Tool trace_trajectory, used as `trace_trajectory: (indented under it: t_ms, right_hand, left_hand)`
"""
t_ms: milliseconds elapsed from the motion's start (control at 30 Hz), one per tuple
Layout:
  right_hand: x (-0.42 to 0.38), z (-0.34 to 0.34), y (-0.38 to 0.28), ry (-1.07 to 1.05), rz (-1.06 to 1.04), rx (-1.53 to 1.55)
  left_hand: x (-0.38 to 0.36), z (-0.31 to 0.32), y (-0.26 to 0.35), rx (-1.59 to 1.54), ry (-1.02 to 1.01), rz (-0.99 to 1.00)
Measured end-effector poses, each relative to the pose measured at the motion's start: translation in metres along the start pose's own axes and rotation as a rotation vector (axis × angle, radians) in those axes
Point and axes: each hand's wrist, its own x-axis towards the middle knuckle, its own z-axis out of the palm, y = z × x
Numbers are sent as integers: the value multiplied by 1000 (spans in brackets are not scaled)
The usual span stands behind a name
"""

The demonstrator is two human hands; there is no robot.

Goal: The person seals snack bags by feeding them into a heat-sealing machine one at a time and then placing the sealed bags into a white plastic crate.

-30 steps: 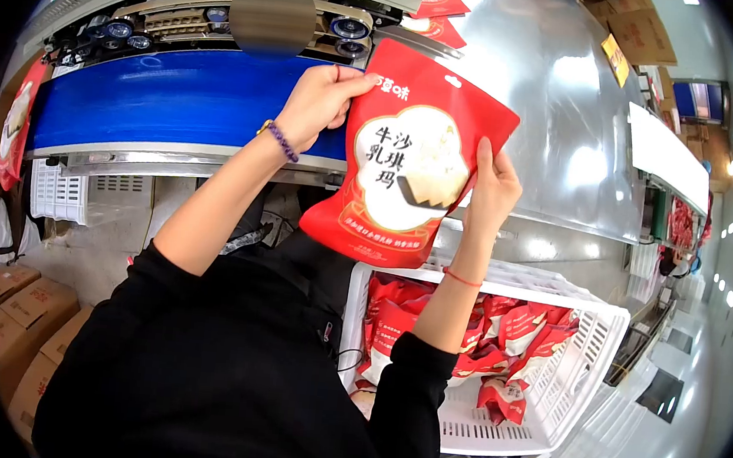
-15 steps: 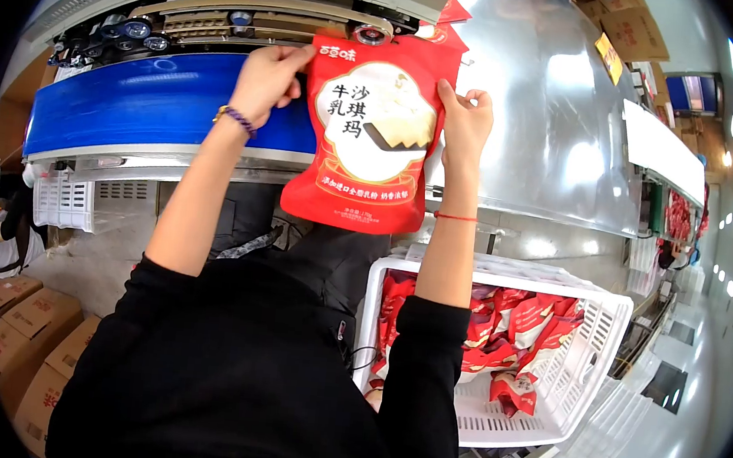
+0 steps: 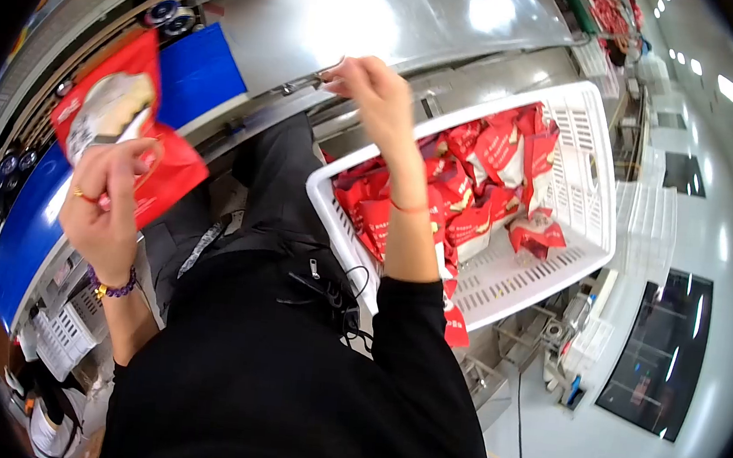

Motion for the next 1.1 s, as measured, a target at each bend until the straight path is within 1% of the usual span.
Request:
trace_trajectory:
  t_ms: [33, 100, 133, 167, 233, 267, 300, 333, 367, 433, 467, 500, 567, 633, 667, 700, 733, 767, 800, 833, 900, 933, 967, 1033, 1067, 1100]
  right_hand:
    - [-21, -29, 7, 118, 0, -103]
    - [-64, -82, 25, 361, 82, -235]
    - [-84, -104, 39, 397, 51, -282]
    - [-102, -124, 55, 430, 21, -328]
    - [-130, -160, 95, 444, 131, -601]
    - [-140, -178, 128, 408, 140, -678]
    - [-146, -179, 138, 366, 196, -760]
    - [-150, -180, 147, 371, 158, -912]
    - [-153, -181, 155, 375, 115, -1063]
    - [-152, -180, 147, 572, 317, -707]
    - [-154, -180, 138, 588, 127, -822]
    - [-158, -185, 138, 582, 162, -831]
    - [-161, -177, 104, 642, 215, -655]
    - [-163, -176, 61, 679, -99, -887]
    - [-162, -165, 29, 723, -66, -734]
    - [-160, -152, -5, 767, -36, -582]
    - [-159, -138, -32, 768, -67, -387]
    - [-156, -124, -54, 762, -103, -195]
    - [-152, -111, -72, 754, -201, -211]
    - [-149, -104, -78, 750, -217, -210]
    - [-136, -87, -86, 490, -448, -173]
    - [-126, -64, -94, 411, -464, -121]
    - [-117, -47, -96, 326, -484, -106]
    - [-100, -16, -87, 86, -522, 23]
    - [-95, 3, -89, 63, -495, 58]
    - [-90, 10, -85, 14, -459, 159]
  left_hand:
    - [1, 10, 5, 5, -60, 32]
    - [3, 30, 9, -120, -160, 1]
    - [4, 40, 11, -125, -177, 37]
    - [4, 50, 13, -182, -171, 42]
    - [5, 61, 16, -204, -224, 43]
    - [4, 63, 19, -199, -233, 40]
    - [3, 65, 21, -186, -286, 25]
    - [3, 65, 22, -171, -337, 10]
    - [2, 65, 22, -162, -339, 9]
    - [-2, 63, 19, -130, -388, -3]
    - [-5, 61, 17, -124, -392, -7]
    - [-8, 61, 15, -127, -379, -47]
    - [-10, 61, 10, -129, -358, -90]
    - [-12, 59, 7, -200, -392, -210]
    - [-10, 60, 8, -197, -395, -210]
    - [-7, 63, 12, -266, -395, -180]
    - [-4, 63, 14, -336, -391, -146]
    - [-3, 62, 10, -363, -477, -96]
    - [-2, 64, 12, -418, -496, -54]
    - [-1, 67, 16, -468, -511, -14]
    - [-5, 68, 19, -539, -575, -14]
    - [-9, 72, 17, -619, -577, -28]
    - [-14, 75, 17, -737, -514, -106]
    - [-24, 71, 15, -886, -332, -312]
    - [-23, 61, 15, -1041, -253, -605]
    - [-21, 61, 9, -1031, -116, -531]
